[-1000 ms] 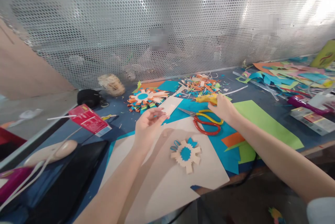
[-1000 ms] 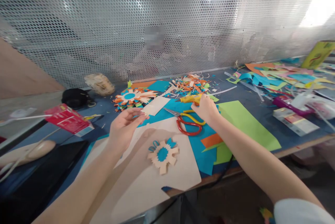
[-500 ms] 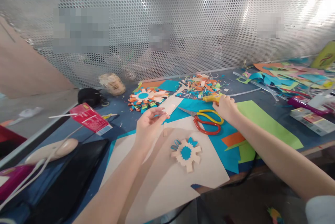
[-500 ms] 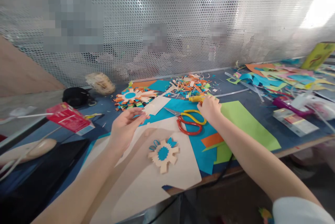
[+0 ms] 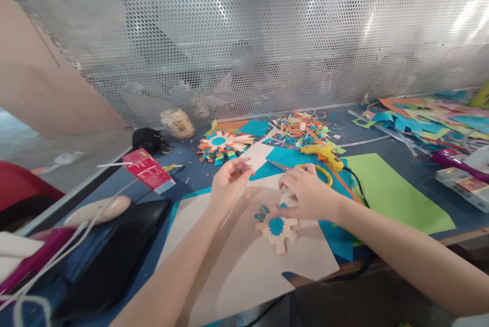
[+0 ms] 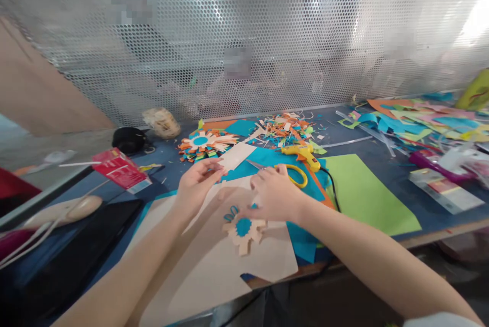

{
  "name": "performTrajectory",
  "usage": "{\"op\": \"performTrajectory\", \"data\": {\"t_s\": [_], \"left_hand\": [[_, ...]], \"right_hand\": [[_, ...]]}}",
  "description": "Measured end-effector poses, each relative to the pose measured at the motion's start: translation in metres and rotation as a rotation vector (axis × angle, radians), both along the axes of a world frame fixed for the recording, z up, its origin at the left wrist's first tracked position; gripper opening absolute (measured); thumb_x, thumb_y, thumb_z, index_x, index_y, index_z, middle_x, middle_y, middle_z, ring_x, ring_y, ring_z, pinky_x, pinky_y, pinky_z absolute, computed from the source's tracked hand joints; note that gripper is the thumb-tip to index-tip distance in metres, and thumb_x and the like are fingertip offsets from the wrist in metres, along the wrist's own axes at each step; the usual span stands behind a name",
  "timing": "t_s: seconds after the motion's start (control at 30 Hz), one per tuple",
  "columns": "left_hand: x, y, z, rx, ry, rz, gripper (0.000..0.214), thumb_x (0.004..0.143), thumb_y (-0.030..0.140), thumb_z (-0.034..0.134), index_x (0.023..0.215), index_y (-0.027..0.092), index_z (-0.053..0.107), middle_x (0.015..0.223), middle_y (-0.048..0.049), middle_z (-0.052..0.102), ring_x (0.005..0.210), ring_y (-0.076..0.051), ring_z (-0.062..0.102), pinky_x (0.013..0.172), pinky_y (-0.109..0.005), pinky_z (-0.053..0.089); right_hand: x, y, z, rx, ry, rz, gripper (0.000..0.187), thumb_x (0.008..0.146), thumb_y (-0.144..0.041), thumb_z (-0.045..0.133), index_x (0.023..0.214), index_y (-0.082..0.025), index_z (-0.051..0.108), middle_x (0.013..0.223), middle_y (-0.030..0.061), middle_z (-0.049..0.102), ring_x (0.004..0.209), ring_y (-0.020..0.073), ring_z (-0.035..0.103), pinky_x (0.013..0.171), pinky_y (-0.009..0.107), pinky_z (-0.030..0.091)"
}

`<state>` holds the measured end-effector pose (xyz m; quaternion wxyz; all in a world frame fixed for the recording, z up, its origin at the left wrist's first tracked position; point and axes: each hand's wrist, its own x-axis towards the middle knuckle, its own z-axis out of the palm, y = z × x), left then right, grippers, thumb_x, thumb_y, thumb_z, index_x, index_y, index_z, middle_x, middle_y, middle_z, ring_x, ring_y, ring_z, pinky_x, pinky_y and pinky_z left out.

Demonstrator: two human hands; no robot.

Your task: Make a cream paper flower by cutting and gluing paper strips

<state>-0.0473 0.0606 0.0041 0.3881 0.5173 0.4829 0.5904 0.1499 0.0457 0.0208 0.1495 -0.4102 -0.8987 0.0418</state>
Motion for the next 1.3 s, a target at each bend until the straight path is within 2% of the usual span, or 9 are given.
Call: {"op": "performTrajectory", "data": {"t_s": [0.1, 0.27, 0.37, 0.47, 0.6, 0.73, 0.83, 1.1, 1.3], "left_hand": [[0.000, 0.001, -0.001, -0.007, 0.022, 0.008, 0.038, 0.058, 0.032, 0.069, 0.090, 0.014, 0.060, 0.073, -0.0002, 0.061, 0.070, -0.015, 0.060, 0.071, -0.029, 0.048], [0.000, 0.004, -0.004, -0.017, 0.067, 0.020, 0.039, 0.060, 0.032, 0.069, 0.093, 0.014, 0.062, 0.087, -0.0063, 0.067, 0.083, -0.018, 0.060, 0.076, -0.030, 0.047], [-0.001, 0.005, -0.007, -0.008, 0.056, 0.000, 0.039, 0.062, 0.031, 0.069, 0.096, 0.015, 0.062, 0.099, -0.0087, 0.067, 0.090, -0.019, 0.060, 0.076, -0.030, 0.047], [-0.003, 0.005, -0.010, -0.016, -0.011, -0.016, 0.038, 0.063, 0.029, 0.070, 0.098, 0.016, 0.063, 0.101, -0.0092, 0.067, 0.094, -0.020, 0.060, 0.073, -0.027, 0.047], [-0.004, 0.002, -0.011, -0.041, -0.077, -0.042, 0.038, 0.064, 0.027, 0.070, 0.100, 0.017, 0.063, 0.098, -0.0090, 0.068, 0.089, -0.019, 0.060, 0.064, -0.024, 0.045], [0.000, -0.005, -0.006, -0.013, -0.055, -0.108, 0.034, 0.067, 0.025, 0.068, 0.100, 0.018, 0.063, 0.095, -0.0080, 0.068, 0.082, -0.017, 0.060, 0.061, -0.024, 0.045], [0.005, -0.012, 0.000, -0.042, -0.065, -0.152, 0.032, 0.065, 0.026, 0.069, 0.096, 0.018, 0.064, 0.090, -0.0066, 0.069, 0.078, -0.016, 0.061, 0.060, -0.025, 0.046], [0.010, -0.020, 0.004, -0.042, -0.090, -0.198, 0.030, 0.064, 0.023, 0.070, 0.092, 0.019, 0.064, 0.086, -0.0054, 0.070, 0.085, -0.018, 0.063, 0.068, -0.027, 0.051], [0.011, -0.022, 0.007, -0.033, -0.094, -0.206, 0.029, 0.063, 0.021, 0.070, 0.091, 0.018, 0.062, 0.085, -0.0049, 0.070, 0.085, -0.018, 0.064, 0.071, -0.028, 0.052]], "right_hand": [[-0.009, -0.013, -0.005, -0.107, -0.043, 0.070, 0.055, 0.058, -0.065, 0.062, 0.082, -0.016, 0.053, 0.087, 0.0075, 0.058, 0.084, 0.0241, 0.049, 0.075, 0.038, 0.030], [-0.002, -0.012, -0.002, -0.299, -0.001, 0.027, 0.045, 0.058, -0.050, 0.070, 0.080, -0.018, 0.047, 0.083, 0.0040, 0.055, 0.081, 0.0218, 0.048, 0.072, 0.035, 0.033], [0.003, -0.008, 0.001, -0.444, 0.156, 0.000, 0.036, 0.062, -0.035, 0.070, 0.081, -0.019, 0.044, 0.080, 0.0014, 0.053, 0.076, 0.0175, 0.048, 0.065, 0.029, 0.036], [0.006, -0.003, 0.001, -0.564, 0.465, 0.038, 0.031, 0.066, -0.025, 0.066, 0.083, -0.020, 0.041, 0.079, -0.0011, 0.052, 0.070, 0.0127, 0.050, 0.058, 0.024, 0.038], [0.009, 0.006, 0.004, -0.609, 0.865, -0.018, 0.039, 0.064, -0.027, 0.068, 0.089, -0.022, 0.039, 0.073, -0.0036, 0.052, 0.066, 0.0114, 0.054, 0.053, 0.022, 0.040], [0.012, 0.015, 0.008, -0.617, 1.033, -0.097, 0.040, 0.057, -0.031, 0.074, 0.081, -0.021, 0.043, 0.069, -0.0047, 0.051, 0.058, 0.0094, 0.053, 0.046, 0.020, 0.041], [0.014, 0.020, 0.005, -0.637, 1.134, -0.128, 0.039, 0.057, -0.034, 0.074, 0.079, -0.020, 0.045, 0.068, -0.0057, 0.050, 0.048, 0.0055, 0.047, 0.040, 0.018, 0.037], [0.018, 0.023, -0.003, -0.768, 1.225, -0.072, 0.036, 0.061, -0.031, 0.075, 0.081, -0.019, 0.048, 0.066, -0.0064, 0.054, 0.040, 0.0024, 0.044, 0.035, 0.016, 0.032], [0.018, 0.023, -0.002, -0.763, 1.196, -0.078, 0.035, 0.060, -0.031, 0.076, 0.079, -0.019, 0.049, 0.064, -0.0063, 0.054, 0.044, 0.0040, 0.047, 0.039, 0.016, 0.035]]}}
